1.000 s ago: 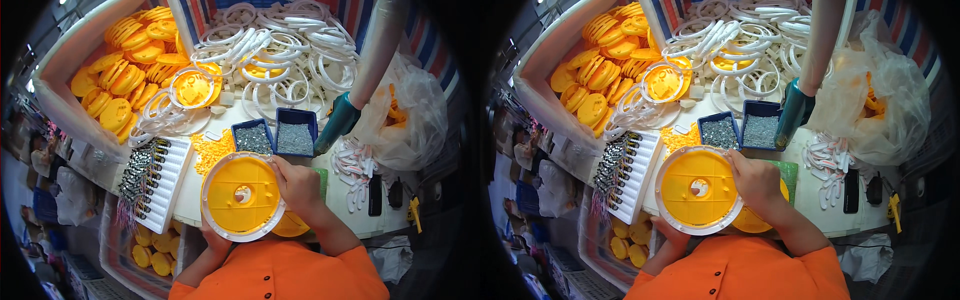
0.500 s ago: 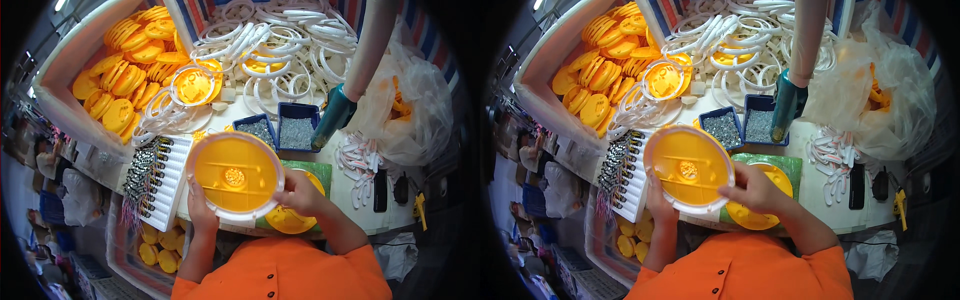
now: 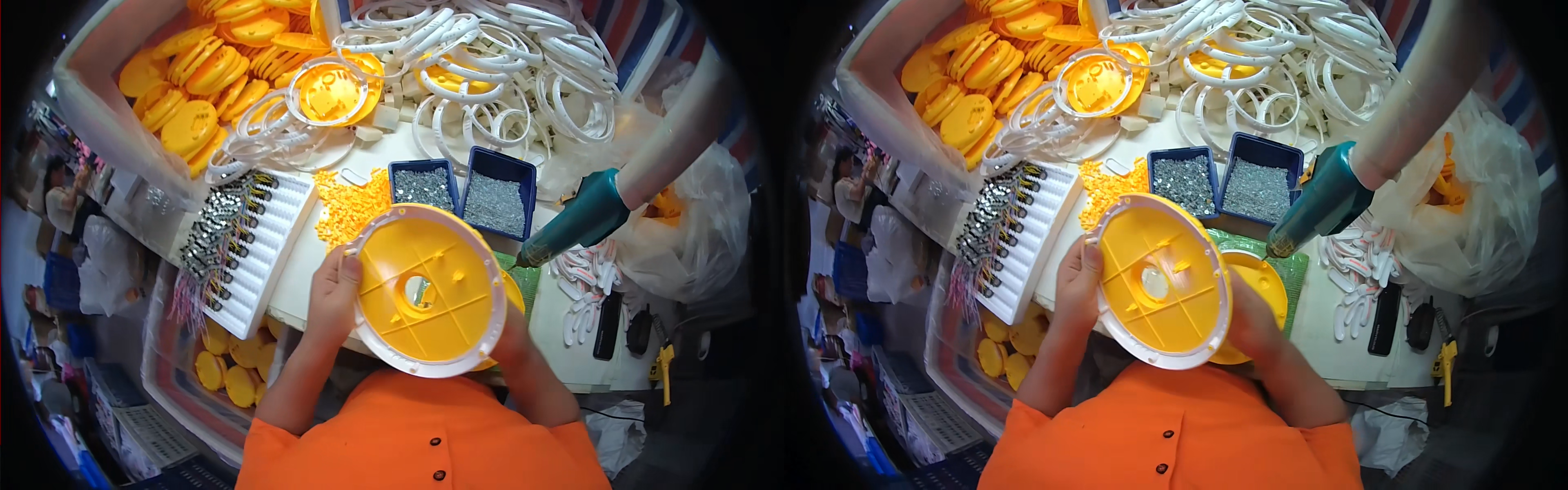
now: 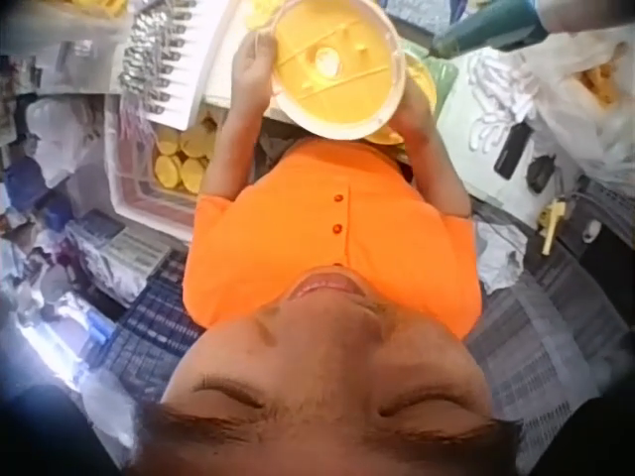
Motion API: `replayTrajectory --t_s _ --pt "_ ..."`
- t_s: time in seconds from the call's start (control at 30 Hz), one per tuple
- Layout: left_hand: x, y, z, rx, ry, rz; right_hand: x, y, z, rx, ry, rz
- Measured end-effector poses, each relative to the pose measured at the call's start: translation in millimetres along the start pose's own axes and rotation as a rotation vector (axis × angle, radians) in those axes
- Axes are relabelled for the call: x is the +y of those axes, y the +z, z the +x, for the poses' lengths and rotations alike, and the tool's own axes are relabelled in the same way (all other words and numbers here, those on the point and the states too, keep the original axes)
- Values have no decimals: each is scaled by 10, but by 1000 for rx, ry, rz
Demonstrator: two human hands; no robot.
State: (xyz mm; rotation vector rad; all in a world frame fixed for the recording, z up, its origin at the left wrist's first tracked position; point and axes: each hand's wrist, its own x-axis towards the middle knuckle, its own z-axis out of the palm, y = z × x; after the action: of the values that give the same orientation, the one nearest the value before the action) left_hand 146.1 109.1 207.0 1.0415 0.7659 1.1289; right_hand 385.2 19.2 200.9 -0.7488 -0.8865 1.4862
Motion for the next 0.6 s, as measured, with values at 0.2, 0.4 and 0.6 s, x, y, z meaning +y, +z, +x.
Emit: replayTrajectory --t_s 0.2,0.4,0.6 --pt "-266 364 -15 -78 55 171 -63 64 -91 0 300 518" --pt "-382 65 -27 11 -91 463 -704 -63 -281 49 -219 -853" --pt "-598 260 -185 -153 -25 709 -482 -194 -318 18 -261 -1422"
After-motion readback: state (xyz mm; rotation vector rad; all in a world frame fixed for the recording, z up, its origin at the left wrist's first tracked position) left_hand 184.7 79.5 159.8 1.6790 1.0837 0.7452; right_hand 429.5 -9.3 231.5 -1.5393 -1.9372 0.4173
